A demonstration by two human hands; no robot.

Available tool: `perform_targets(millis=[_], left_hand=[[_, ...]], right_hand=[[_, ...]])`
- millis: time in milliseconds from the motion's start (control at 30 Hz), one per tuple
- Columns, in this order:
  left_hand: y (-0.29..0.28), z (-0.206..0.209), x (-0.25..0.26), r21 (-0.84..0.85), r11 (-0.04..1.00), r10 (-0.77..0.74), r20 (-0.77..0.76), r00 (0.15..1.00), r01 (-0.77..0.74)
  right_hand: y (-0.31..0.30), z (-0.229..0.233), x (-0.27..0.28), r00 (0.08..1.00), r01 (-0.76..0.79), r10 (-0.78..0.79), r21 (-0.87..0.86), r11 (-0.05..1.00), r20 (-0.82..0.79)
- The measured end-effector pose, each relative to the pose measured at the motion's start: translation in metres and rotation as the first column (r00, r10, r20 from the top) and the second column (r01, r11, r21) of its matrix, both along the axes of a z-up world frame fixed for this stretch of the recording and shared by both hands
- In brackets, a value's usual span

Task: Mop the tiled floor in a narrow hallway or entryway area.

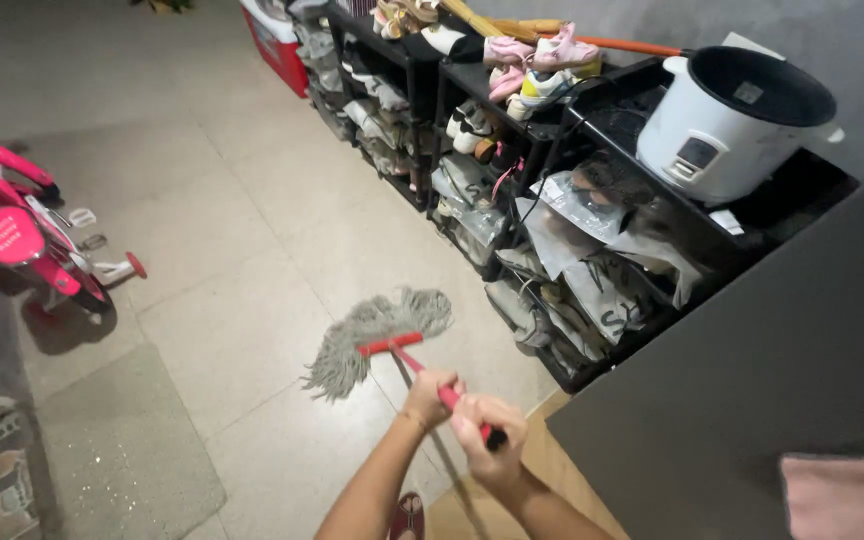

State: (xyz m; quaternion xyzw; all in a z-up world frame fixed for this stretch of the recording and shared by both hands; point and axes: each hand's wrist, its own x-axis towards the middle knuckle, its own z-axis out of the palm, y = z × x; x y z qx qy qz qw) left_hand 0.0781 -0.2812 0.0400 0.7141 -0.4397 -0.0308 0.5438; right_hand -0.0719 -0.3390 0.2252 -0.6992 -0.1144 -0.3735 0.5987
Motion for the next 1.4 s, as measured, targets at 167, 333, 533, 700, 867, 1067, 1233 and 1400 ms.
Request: perform_targets(millis=[167, 333, 533, 700, 867, 1067, 1233, 1400], left_hand=[[-0.026, 0.000, 0.083, 0.059, 0.993, 0.102, 0.067, 0.993, -0.106], [-0.031, 0.000, 0.150, 0.098, 0.994, 0.035, 0.163, 0.986, -0.051], [-0.016, -0.021, 0.174, 0.256, 0.957, 0.119, 0.073, 0.990, -0.134], [-0.009, -0.016, 0.154, 0.381, 0.896, 0.253, -0.014, 0.967, -0.229], [0.001, -0.055, 0.123, 0.248, 0.961, 0.142, -0.072, 0.987, -0.120], [-0.018, -0.018, 0.054, 0.223, 0.969, 0.092, 0.073, 0.993, -0.106], [-0.034, 0.047, 0.010, 0.399, 0.914, 0.062, 0.039, 0.997, -0.072], [-0.042, 0.084, -0.004, 0.229, 0.969, 0.004, 0.363, 0.932, -0.094]], right_hand=[[-0.027, -0.029, 0.086, 0.999, 0.047, -0.047, 0.071, 0.996, -0.002], [-0.026, -0.026, 0.149, 0.995, 0.087, -0.090, 0.080, 0.993, 0.038], [-0.016, -0.056, 0.171, 0.997, 0.071, -0.071, -0.010, 0.997, 0.009], [-0.014, -0.074, 0.155, 0.992, 0.054, -0.067, -0.119, 0.991, -0.110], [0.002, -0.070, 0.104, 0.984, 0.072, -0.091, -0.124, 0.990, -0.152], [-0.018, -0.053, 0.038, 0.972, 0.155, -0.150, 0.012, 0.988, -0.182], [-0.027, 0.015, -0.014, 0.966, 0.190, -0.152, 0.177, 0.966, -0.207], [-0.021, 0.046, -0.054, 0.992, 0.084, -0.110, 0.355, 0.931, 0.054]])
